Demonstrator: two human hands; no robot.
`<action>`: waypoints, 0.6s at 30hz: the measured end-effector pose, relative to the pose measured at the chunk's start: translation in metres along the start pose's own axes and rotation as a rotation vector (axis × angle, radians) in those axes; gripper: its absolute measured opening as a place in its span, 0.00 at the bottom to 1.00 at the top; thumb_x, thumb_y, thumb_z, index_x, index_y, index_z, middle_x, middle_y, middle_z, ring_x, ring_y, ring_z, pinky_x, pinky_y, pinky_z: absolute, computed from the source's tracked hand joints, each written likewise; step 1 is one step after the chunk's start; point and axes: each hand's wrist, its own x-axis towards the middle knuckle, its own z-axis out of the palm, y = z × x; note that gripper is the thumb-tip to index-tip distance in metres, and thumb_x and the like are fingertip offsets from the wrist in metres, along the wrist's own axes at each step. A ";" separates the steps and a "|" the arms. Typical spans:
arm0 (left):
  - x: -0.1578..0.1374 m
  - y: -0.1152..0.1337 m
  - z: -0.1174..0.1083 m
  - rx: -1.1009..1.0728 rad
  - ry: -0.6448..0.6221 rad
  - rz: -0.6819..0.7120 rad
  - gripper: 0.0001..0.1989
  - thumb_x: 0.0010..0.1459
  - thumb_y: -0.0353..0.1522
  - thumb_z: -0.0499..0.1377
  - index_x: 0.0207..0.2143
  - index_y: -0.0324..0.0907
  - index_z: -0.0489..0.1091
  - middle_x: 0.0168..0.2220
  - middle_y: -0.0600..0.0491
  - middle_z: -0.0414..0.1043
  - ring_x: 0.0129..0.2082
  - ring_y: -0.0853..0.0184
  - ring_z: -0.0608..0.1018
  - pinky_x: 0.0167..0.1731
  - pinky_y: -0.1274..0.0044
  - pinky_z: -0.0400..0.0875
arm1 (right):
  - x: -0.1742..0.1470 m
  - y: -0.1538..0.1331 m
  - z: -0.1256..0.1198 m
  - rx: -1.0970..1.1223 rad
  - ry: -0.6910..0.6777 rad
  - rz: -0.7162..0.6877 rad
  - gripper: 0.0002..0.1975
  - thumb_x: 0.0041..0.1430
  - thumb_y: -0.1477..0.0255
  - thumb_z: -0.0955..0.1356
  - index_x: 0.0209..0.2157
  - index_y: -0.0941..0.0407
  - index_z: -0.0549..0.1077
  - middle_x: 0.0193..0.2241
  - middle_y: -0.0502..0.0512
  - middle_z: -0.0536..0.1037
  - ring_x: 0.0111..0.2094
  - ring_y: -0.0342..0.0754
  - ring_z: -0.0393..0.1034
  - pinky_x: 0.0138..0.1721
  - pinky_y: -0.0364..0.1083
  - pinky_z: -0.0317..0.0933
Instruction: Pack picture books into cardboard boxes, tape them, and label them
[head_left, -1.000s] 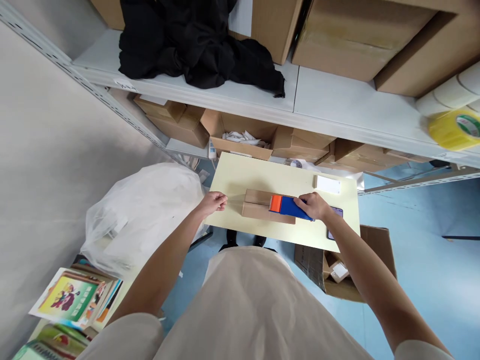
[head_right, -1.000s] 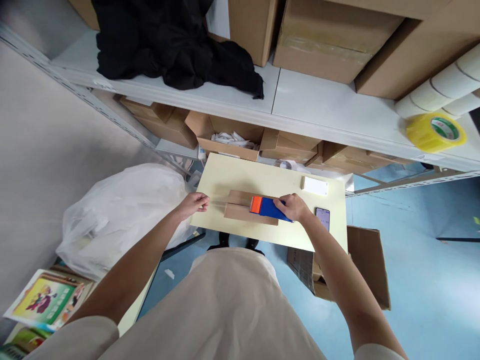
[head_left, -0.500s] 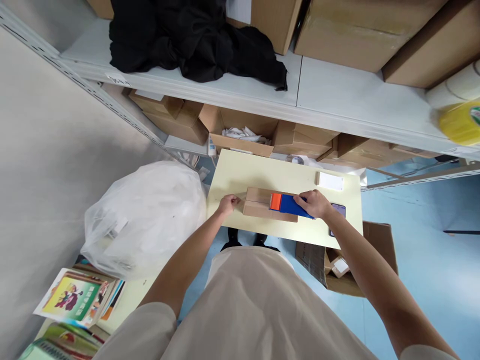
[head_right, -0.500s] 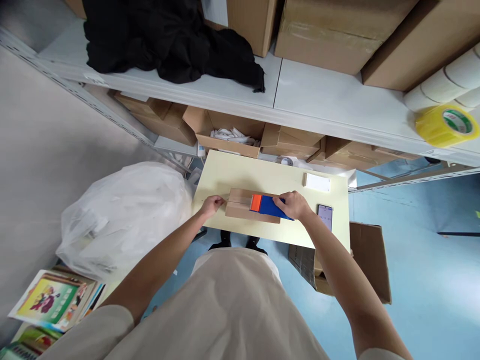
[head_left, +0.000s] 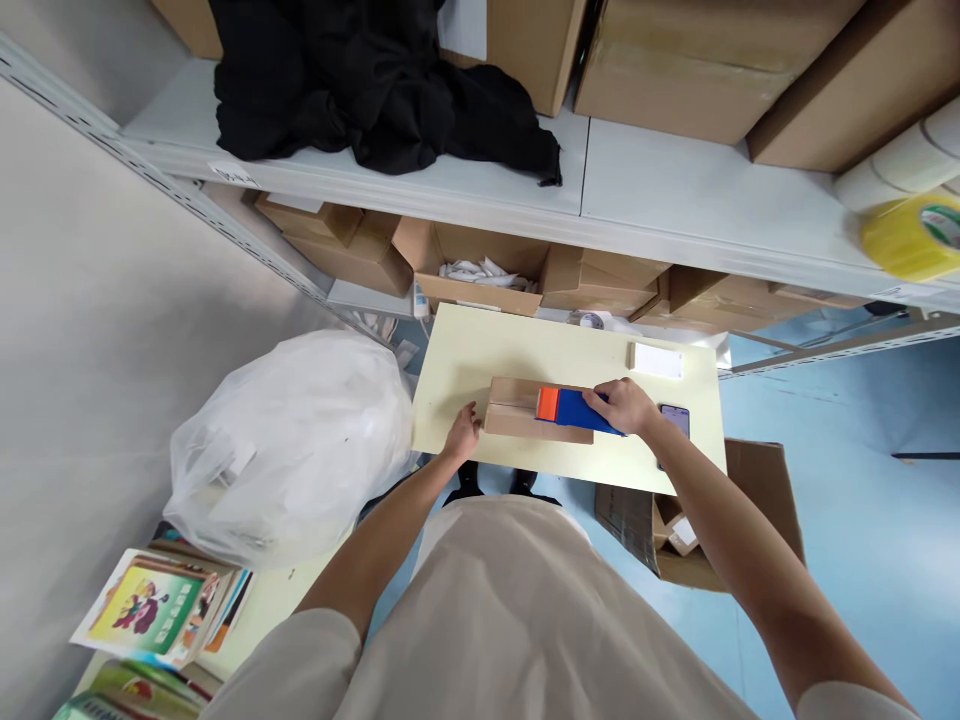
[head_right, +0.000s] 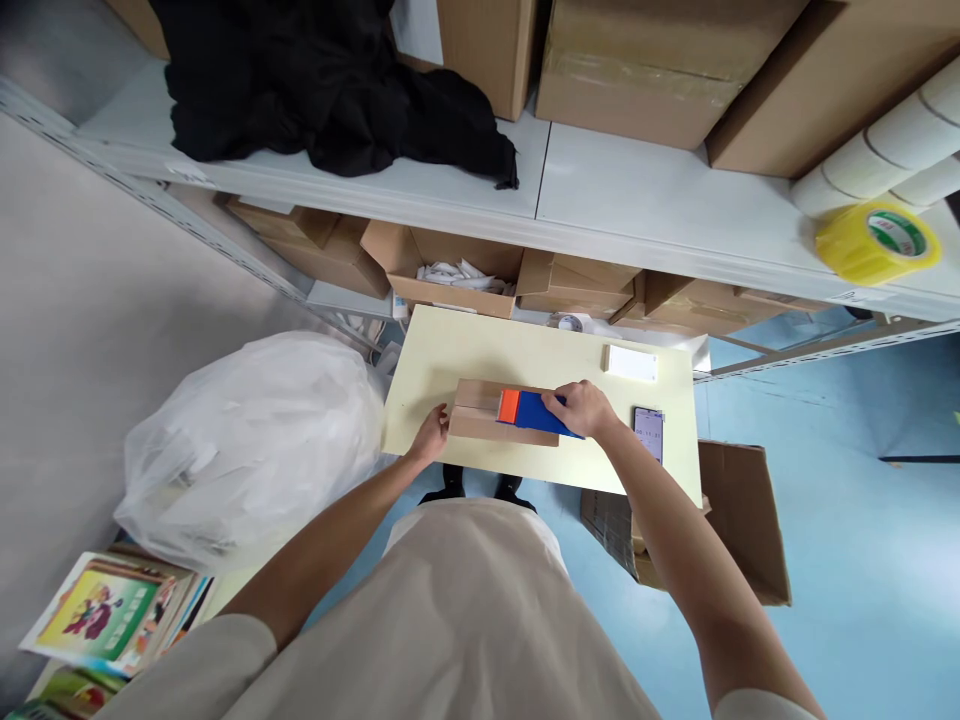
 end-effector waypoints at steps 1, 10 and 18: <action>-0.003 0.003 -0.008 0.009 0.000 0.024 0.25 0.58 0.33 0.48 0.58 0.33 0.55 0.53 0.35 0.65 0.51 0.58 0.72 0.48 0.67 0.68 | 0.000 0.000 0.000 0.002 0.001 0.001 0.24 0.60 0.57 0.57 0.20 0.56 0.71 0.21 0.57 0.75 0.23 0.47 0.66 0.26 0.45 0.51; 0.002 0.087 -0.036 0.575 -0.253 0.678 0.64 0.39 0.57 0.58 0.64 0.27 0.29 0.66 0.32 0.29 0.65 0.48 0.35 0.62 0.60 0.36 | -0.001 -0.003 -0.005 -0.108 -0.072 0.019 0.27 0.62 0.55 0.54 0.24 0.56 0.74 0.28 0.57 0.78 0.30 0.48 0.71 0.28 0.43 0.54; 0.008 0.091 -0.027 0.699 -0.276 0.611 0.70 0.33 0.59 0.60 0.64 0.24 0.29 0.66 0.32 0.30 0.66 0.48 0.36 0.62 0.62 0.37 | -0.003 0.002 -0.014 -0.128 -0.149 0.055 0.27 0.62 0.55 0.53 0.29 0.56 0.76 0.30 0.58 0.78 0.33 0.50 0.71 0.29 0.43 0.54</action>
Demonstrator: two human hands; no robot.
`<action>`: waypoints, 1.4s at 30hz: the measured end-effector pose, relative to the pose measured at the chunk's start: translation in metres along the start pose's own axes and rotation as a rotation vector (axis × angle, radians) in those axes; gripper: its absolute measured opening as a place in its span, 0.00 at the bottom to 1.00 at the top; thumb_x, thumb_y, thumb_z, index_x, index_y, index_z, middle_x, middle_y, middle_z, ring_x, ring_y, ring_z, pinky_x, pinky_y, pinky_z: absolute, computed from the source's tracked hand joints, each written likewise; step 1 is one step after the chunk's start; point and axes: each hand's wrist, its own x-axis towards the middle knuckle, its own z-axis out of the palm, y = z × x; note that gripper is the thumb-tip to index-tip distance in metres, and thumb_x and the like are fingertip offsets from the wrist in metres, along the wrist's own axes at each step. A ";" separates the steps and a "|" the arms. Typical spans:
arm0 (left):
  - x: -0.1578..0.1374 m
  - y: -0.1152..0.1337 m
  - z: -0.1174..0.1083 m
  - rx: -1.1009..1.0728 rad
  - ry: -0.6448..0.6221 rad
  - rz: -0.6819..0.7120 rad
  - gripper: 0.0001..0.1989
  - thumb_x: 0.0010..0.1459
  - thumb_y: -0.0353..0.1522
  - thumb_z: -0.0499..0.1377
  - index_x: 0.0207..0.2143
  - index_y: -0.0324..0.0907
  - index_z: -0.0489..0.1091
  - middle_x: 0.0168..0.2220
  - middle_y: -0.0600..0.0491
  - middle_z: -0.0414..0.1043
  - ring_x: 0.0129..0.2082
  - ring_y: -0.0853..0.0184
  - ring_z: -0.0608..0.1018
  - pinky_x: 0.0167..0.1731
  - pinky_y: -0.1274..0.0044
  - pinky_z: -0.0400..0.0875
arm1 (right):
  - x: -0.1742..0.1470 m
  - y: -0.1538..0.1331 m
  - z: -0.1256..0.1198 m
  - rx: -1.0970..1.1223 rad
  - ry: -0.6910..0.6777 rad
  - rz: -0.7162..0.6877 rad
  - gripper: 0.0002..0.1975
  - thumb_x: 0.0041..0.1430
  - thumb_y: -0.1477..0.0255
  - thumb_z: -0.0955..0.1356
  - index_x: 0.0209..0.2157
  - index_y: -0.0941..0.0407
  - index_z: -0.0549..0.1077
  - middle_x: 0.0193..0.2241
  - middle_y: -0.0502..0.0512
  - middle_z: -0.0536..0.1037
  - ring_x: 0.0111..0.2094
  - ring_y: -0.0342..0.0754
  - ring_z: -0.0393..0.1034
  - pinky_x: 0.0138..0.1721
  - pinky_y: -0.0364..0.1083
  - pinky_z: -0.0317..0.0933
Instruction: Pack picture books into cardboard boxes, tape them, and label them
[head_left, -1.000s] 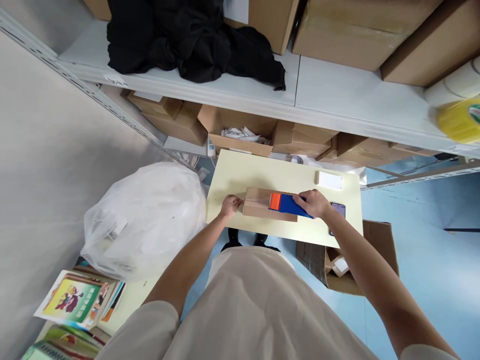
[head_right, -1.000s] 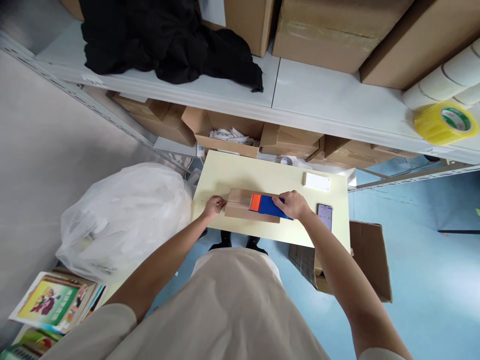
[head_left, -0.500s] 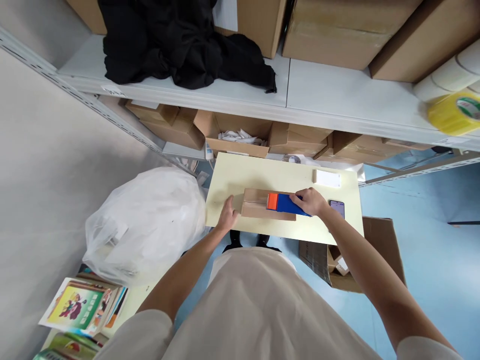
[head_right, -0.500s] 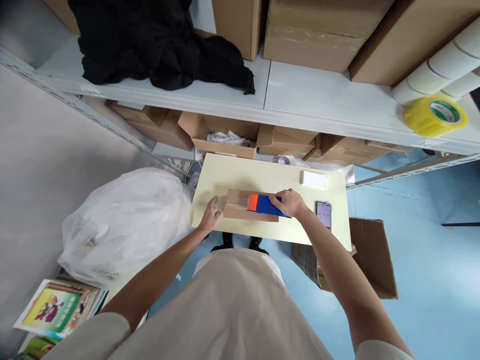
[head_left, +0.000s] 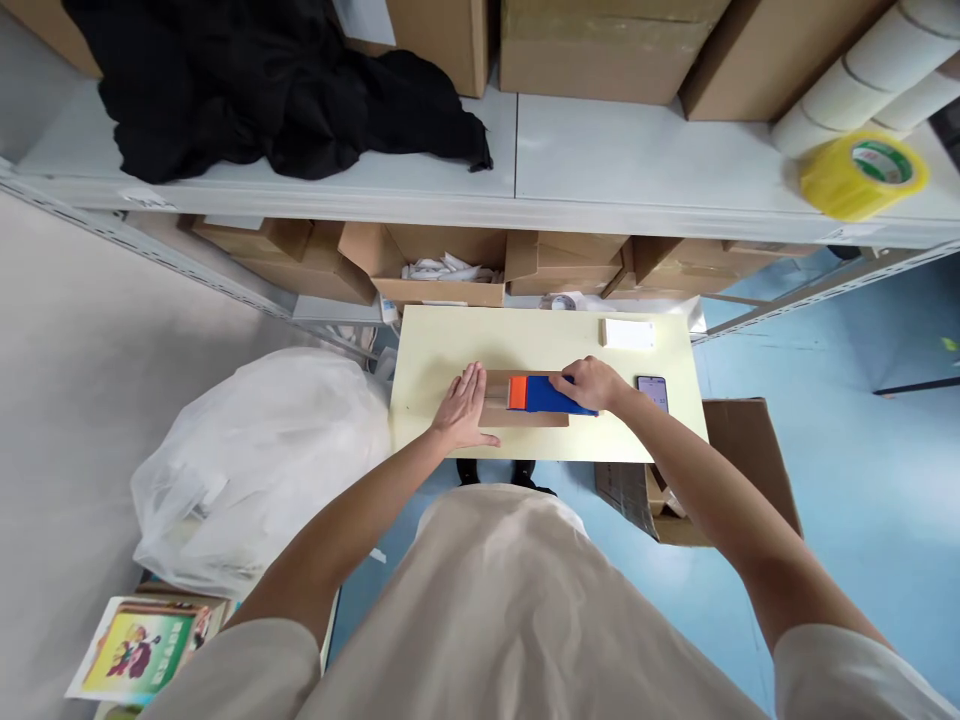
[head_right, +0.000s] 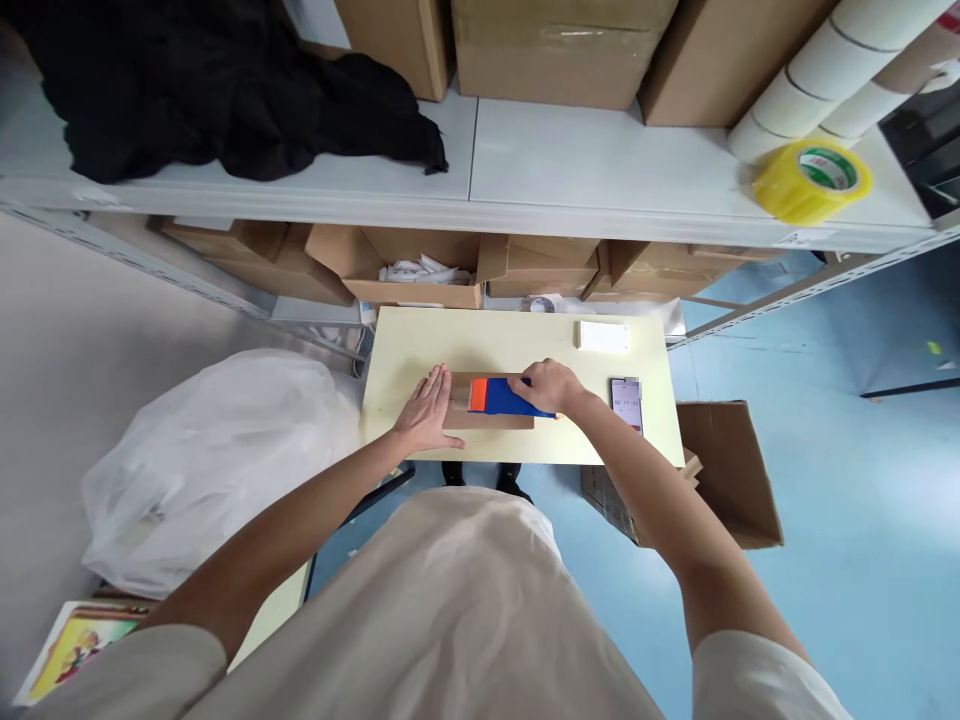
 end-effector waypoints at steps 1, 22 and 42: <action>0.000 0.000 -0.001 0.004 -0.003 -0.001 0.69 0.34 0.59 0.60 0.64 0.24 0.29 0.66 0.32 0.30 0.66 0.48 0.36 0.62 0.62 0.37 | -0.001 0.008 0.000 -0.001 -0.004 0.006 0.28 0.62 0.54 0.53 0.29 0.57 0.76 0.29 0.59 0.78 0.32 0.50 0.70 0.29 0.44 0.54; 0.029 0.056 -0.015 0.223 -0.089 -0.014 0.63 0.41 0.63 0.48 0.64 0.24 0.35 0.65 0.31 0.32 0.66 0.48 0.35 0.58 0.55 0.21 | -0.004 0.130 0.058 0.046 0.027 -0.075 0.26 0.62 0.58 0.54 0.25 0.57 0.74 0.23 0.58 0.75 0.26 0.48 0.68 0.28 0.43 0.52; 0.074 0.113 -0.003 0.169 -0.231 0.187 0.51 0.37 0.57 0.62 0.63 0.53 0.50 0.68 0.46 0.31 0.64 0.41 0.34 0.56 0.47 0.28 | -0.022 0.113 0.043 -0.031 -0.050 0.210 0.28 0.58 0.52 0.57 0.36 0.61 0.76 0.33 0.68 0.77 0.36 0.58 0.71 0.34 0.48 0.58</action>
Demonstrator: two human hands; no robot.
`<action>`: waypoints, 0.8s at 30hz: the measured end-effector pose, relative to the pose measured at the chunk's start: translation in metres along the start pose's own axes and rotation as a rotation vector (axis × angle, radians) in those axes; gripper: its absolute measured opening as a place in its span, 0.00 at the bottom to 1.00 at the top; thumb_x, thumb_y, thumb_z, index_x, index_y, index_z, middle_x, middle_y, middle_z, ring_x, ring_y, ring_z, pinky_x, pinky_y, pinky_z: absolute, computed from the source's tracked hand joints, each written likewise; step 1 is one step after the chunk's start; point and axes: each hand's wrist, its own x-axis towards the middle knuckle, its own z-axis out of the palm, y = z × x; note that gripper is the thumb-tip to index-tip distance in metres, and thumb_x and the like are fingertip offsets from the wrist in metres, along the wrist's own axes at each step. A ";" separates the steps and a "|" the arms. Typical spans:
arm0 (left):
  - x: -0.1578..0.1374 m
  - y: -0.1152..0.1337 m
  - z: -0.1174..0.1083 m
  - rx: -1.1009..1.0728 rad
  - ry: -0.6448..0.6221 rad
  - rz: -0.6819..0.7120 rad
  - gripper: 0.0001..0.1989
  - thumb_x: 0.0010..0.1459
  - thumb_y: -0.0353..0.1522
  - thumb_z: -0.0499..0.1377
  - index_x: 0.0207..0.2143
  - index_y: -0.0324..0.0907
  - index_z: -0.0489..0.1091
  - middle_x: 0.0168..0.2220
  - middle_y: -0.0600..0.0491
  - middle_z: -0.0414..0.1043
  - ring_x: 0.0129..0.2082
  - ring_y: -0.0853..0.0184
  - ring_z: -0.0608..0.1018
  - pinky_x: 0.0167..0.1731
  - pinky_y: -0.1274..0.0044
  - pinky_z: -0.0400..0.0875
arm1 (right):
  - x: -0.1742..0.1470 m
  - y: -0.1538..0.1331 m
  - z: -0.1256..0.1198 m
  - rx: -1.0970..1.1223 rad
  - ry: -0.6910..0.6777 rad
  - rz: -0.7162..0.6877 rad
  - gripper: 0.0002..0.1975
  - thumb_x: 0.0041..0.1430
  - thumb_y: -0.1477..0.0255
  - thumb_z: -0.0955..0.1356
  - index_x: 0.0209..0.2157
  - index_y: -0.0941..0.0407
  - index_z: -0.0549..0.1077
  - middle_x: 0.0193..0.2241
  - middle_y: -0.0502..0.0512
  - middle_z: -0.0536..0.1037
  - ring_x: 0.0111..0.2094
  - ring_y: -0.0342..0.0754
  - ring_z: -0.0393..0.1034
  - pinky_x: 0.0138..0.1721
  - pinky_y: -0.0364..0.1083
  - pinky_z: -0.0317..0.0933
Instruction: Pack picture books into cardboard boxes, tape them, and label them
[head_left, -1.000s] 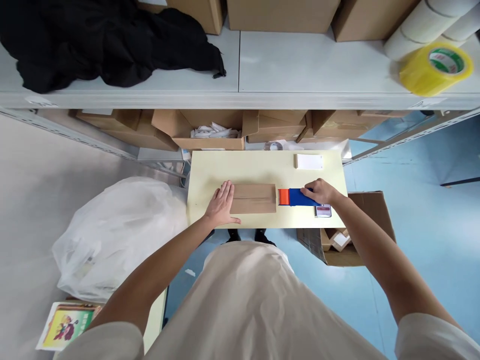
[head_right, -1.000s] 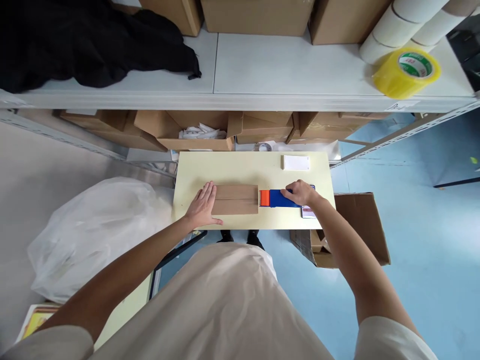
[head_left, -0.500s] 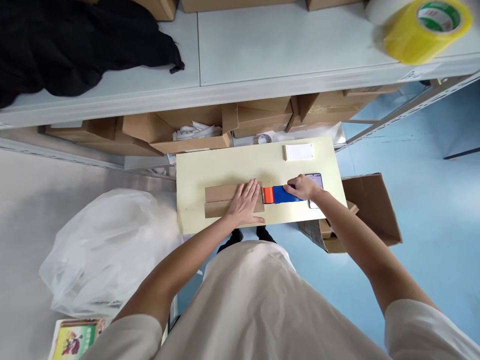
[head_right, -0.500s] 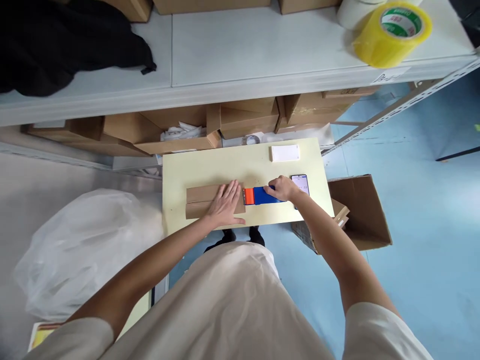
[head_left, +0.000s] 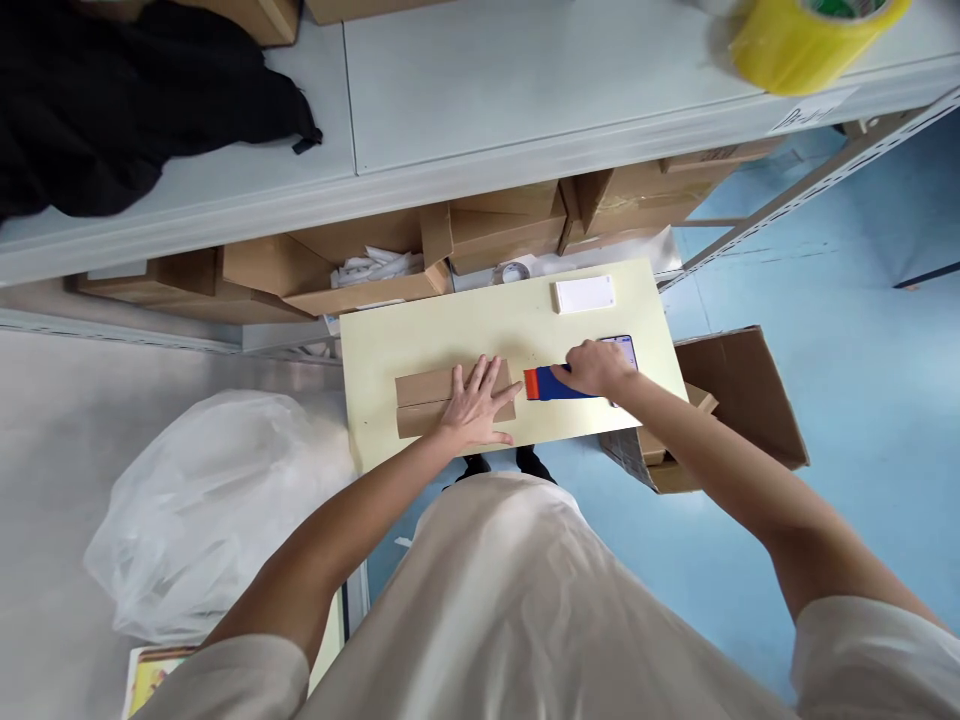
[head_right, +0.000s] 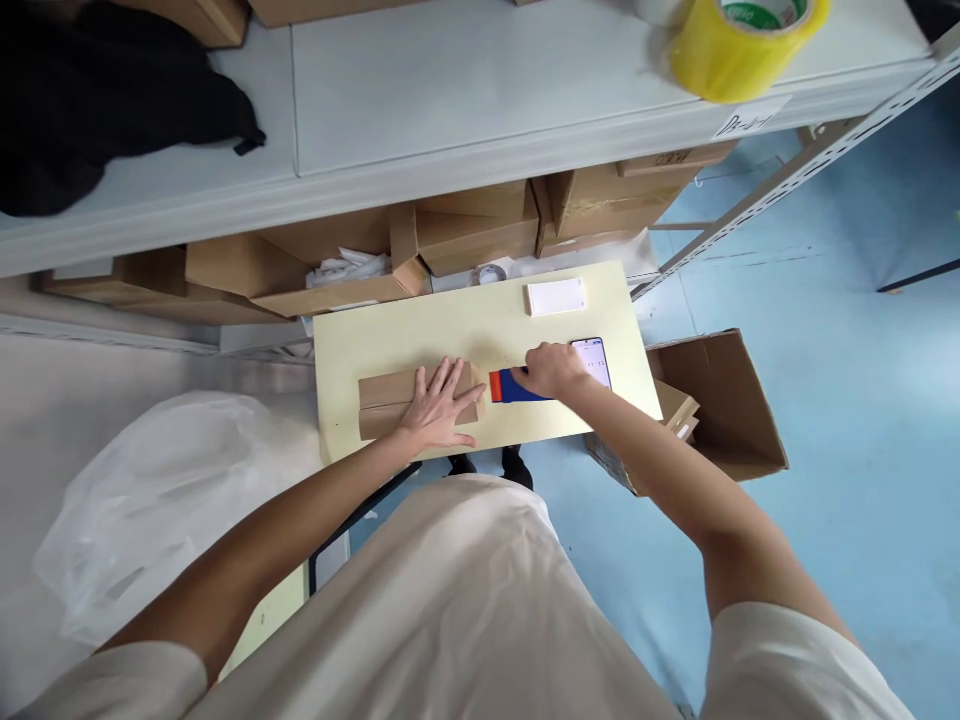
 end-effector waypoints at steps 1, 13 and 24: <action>0.001 0.001 0.000 0.004 -0.005 -0.004 0.50 0.36 0.56 0.63 0.62 0.53 0.52 0.68 0.46 0.31 0.64 0.40 0.34 0.55 0.46 0.29 | 0.000 -0.016 -0.005 -0.008 0.010 0.014 0.27 0.59 0.54 0.58 0.38 0.61 0.76 0.34 0.69 0.77 0.37 0.58 0.71 0.35 0.49 0.58; 0.009 0.014 -0.001 0.048 0.051 -0.047 0.45 0.34 0.53 0.66 0.55 0.46 0.62 0.66 0.39 0.39 0.63 0.36 0.41 0.53 0.42 0.34 | -0.007 -0.079 -0.017 -0.049 0.038 0.003 0.16 0.60 0.69 0.60 0.38 0.60 0.76 0.36 0.69 0.76 0.37 0.57 0.73 0.36 0.51 0.60; 0.006 0.015 0.002 -0.059 0.109 -0.072 0.44 0.35 0.56 0.63 0.54 0.47 0.63 0.67 0.40 0.35 0.64 0.39 0.38 0.53 0.43 0.32 | -0.036 -0.036 0.006 0.045 0.198 0.265 0.26 0.63 0.61 0.53 0.35 0.63 0.76 0.34 0.73 0.77 0.35 0.59 0.74 0.32 0.50 0.61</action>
